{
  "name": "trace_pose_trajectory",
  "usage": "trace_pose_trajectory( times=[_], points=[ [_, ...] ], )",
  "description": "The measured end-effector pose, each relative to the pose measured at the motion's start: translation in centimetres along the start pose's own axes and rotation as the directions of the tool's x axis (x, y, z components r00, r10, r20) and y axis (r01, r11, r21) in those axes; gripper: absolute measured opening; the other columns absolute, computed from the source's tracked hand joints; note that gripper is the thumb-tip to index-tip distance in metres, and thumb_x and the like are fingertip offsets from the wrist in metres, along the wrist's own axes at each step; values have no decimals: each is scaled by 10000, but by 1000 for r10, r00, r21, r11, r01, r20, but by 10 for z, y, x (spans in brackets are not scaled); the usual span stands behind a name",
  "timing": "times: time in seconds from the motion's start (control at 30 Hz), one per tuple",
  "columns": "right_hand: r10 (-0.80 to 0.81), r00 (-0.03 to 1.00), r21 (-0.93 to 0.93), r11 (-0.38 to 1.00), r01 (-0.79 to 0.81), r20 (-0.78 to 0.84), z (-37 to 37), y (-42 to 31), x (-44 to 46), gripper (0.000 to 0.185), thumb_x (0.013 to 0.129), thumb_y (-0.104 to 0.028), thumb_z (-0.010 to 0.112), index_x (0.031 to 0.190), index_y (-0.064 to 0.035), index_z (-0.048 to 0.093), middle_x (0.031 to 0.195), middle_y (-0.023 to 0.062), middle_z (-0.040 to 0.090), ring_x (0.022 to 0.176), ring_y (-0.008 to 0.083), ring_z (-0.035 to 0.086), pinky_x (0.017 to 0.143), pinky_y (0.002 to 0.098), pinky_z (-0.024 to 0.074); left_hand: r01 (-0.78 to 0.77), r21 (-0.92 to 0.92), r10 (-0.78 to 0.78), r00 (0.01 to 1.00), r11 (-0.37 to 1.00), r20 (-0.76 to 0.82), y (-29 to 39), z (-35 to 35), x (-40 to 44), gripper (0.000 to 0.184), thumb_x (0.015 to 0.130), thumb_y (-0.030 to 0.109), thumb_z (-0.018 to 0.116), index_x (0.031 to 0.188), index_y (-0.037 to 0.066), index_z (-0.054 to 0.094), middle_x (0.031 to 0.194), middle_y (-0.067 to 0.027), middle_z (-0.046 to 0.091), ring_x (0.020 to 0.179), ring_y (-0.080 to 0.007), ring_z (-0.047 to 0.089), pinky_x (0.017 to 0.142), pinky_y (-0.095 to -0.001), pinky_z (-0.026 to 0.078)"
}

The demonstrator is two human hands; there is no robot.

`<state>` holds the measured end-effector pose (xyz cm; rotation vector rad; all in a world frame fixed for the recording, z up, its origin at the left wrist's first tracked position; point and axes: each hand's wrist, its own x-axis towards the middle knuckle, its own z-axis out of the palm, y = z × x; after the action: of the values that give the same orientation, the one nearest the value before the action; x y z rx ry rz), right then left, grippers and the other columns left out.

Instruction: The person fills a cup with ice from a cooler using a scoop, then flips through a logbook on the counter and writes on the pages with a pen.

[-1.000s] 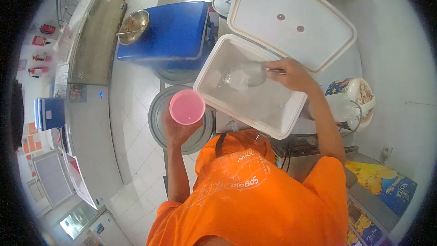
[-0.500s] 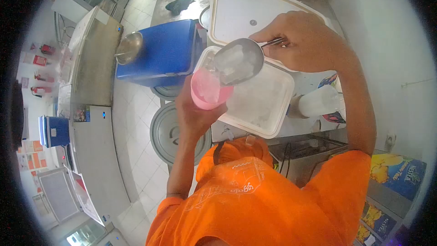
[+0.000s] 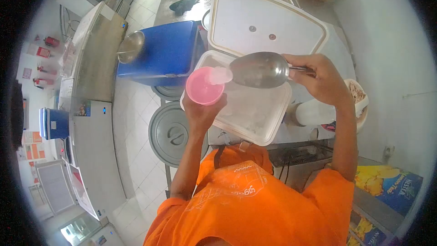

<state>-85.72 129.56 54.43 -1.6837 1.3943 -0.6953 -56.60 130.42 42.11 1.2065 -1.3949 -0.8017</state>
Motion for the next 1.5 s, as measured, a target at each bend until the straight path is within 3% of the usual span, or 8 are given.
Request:
trace_pose_trajectory(
  times=[0.17,0.4,0.57,0.6,0.77,1.0,1.27,1.5],
  points=[
    [192,979,-270,941,-203,-65,37,31,-7,334,891,-44,644,1218,-1,700,1120,177,740,990,251,727,915,349,553,60,-39,-60,998,997,0,-2,-11,-7,625,634,130,879,1197,12,635,1095,-82,691,974,-187,669,869,-339,539],
    [-317,944,-498,836,231,-93,77,58,16,307,879,-57,652,1180,-66,711,1119,152,713,1102,347,651,1004,436,490,15,16,-15,1000,1000,-3,28,-22,-20,725,559,161,935,1203,21,634,1123,-101,684,1011,-227,680,886,-354,541],
    [-653,624,-838,546,-6,-430,-3,33,61,405,920,-190,690,1312,-100,643,1305,176,631,1225,353,582,1055,471,442,108,-64,-107,994,992,19,28,-33,-50,842,532,222,985,1253,11,604,1171,-126,670,1042,-236,677,883,-358,555],
    [-607,658,-835,546,-62,-445,-10,42,69,424,923,-212,693,1328,-101,630,1306,184,629,1221,357,583,1051,470,445,2,-53,-1,1000,999,7,30,-35,-55,829,558,225,980,1259,2,595,1180,-134,669,1038,-241,680,876,-355,559],
    [-432,783,-776,622,-99,-447,-25,50,82,460,947,-258,686,1356,-71,585,1304,203,632,1203,374,602,1044,446,456,202,-522,-232,973,829,7,91,-54,-82,407,877,216,762,1201,8,630,1105,-151,688,971,-244,692,858,-341,551],
    [-283,927,-571,815,99,-244,15,-32,-2,451,869,-27,663,1312,-46,579,1224,146,641,1150,307,602,1043,401,442,-373,-171,277,867,912,-415,154,-115,-89,322,841,226,771,986,-48,685,871,-184,720,743,-270,713,713,-360,543],
    [-150,988,-566,817,111,-22,157,-12,-54,787,675,47,678,1422,-49,448,1426,166,494,1367,342,461,1153,396,336,-325,114,330,755,939,-566,161,-246,-199,305,831,215,779,1021,-3,682,916,-148,733,798,-266,719,742,-392,537],
    [-254,967,-700,696,162,-28,207,43,-55,724,764,-113,779,1415,-73,464,1415,175,508,1354,396,448,1133,475,353,-230,295,368,699,927,-613,180,-399,-299,295,831,182,781,1073,55,672,962,-110,741,871,-251,719,806,-425,547]
  ],
)
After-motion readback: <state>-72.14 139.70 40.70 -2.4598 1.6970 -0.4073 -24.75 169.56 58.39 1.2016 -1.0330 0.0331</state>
